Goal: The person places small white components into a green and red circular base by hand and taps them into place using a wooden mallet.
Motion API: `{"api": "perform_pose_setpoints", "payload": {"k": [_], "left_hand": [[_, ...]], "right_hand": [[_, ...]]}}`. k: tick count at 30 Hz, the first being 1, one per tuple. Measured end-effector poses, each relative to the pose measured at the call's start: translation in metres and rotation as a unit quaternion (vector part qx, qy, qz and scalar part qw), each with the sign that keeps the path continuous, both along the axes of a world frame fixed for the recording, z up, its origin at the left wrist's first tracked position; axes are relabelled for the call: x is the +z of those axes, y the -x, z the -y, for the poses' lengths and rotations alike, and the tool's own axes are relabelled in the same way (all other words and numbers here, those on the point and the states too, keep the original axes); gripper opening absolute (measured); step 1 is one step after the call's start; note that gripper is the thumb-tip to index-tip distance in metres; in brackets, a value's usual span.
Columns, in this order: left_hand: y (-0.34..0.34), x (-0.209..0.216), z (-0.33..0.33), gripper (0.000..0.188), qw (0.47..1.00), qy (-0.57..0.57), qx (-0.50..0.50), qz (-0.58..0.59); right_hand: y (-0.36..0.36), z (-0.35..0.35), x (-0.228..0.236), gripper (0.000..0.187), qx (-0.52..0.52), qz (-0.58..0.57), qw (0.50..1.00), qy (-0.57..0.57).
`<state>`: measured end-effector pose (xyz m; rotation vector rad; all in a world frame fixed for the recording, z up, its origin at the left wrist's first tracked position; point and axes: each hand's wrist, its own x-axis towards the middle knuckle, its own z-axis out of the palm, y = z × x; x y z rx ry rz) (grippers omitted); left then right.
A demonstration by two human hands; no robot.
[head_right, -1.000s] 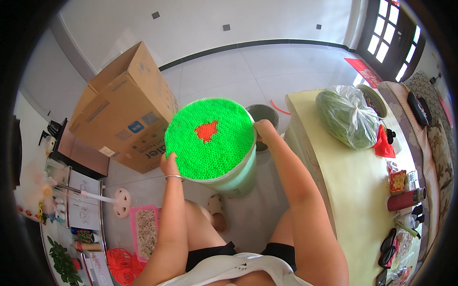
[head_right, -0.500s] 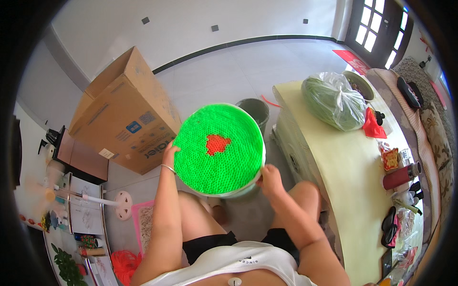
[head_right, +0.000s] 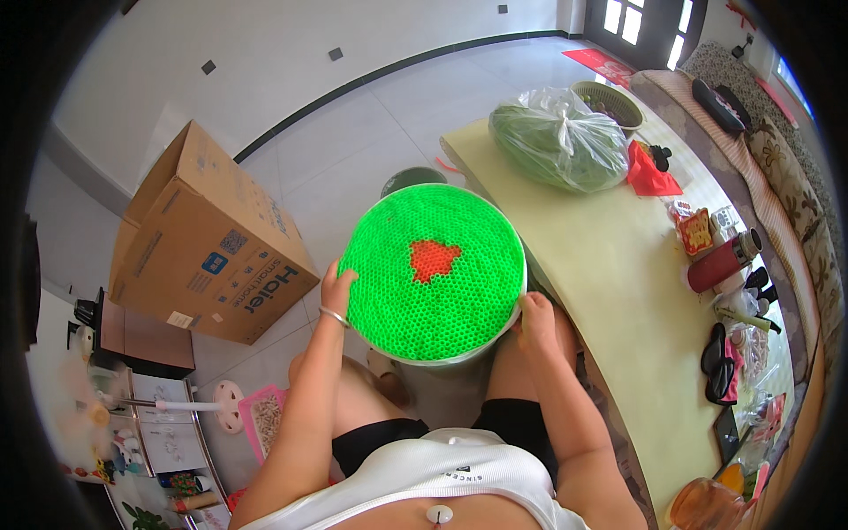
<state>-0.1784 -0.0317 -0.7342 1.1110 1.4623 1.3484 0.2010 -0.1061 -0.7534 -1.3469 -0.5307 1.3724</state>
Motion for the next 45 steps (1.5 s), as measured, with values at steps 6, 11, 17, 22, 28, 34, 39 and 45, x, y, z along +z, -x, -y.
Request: {"api": "perform_pose_setpoints", "payload": {"k": [6, 11, 17, 22, 28, 34, 39, 45], "left_hand": [[-0.012, -0.015, 0.088, 0.047, 0.993, -0.031, 0.106, 0.052], [0.008, 0.01, 0.097, 0.061, 0.996, 0.019, 0.049, -0.07], [0.007, 0.053, 0.049, 0.096, 0.818, -0.03, -0.068, -0.57], [-0.027, 0.053, 0.059, 0.105, 0.752, 0.05, -0.139, -0.643], [-0.058, 0.058, 0.08, 0.113, 0.725, 0.048, -0.148, -0.671], [-0.06, 0.072, 0.075, 0.109, 0.716, 0.068, -0.165, -0.675], [-0.044, 0.057, 0.068, 0.11, 0.742, 0.033, -0.149, -0.652], [-0.006, 0.059, 0.035, 0.096, 0.821, -0.057, -0.086, -0.562]], "right_hand": [[-0.012, -0.026, 0.025, 0.016, 0.117, 0.068, 0.991, -0.004], [-0.007, -0.04, 0.054, 0.034, 0.182, 0.59, 0.778, -0.117], [0.036, -0.081, 0.077, 0.08, 0.219, 0.696, 0.603, -0.322], [0.033, -0.08, 0.058, 0.086, 0.297, 0.7, 0.599, -0.252], [0.009, -0.066, 0.062, 0.088, 0.294, 0.704, 0.6, -0.239], [0.009, -0.07, 0.06, 0.087, 0.296, 0.701, 0.6, -0.248], [0.009, -0.063, 0.061, 0.087, 0.292, 0.704, 0.597, -0.249], [0.005, -0.065, 0.06, 0.085, 0.29, 0.71, 0.593, -0.245]]}}
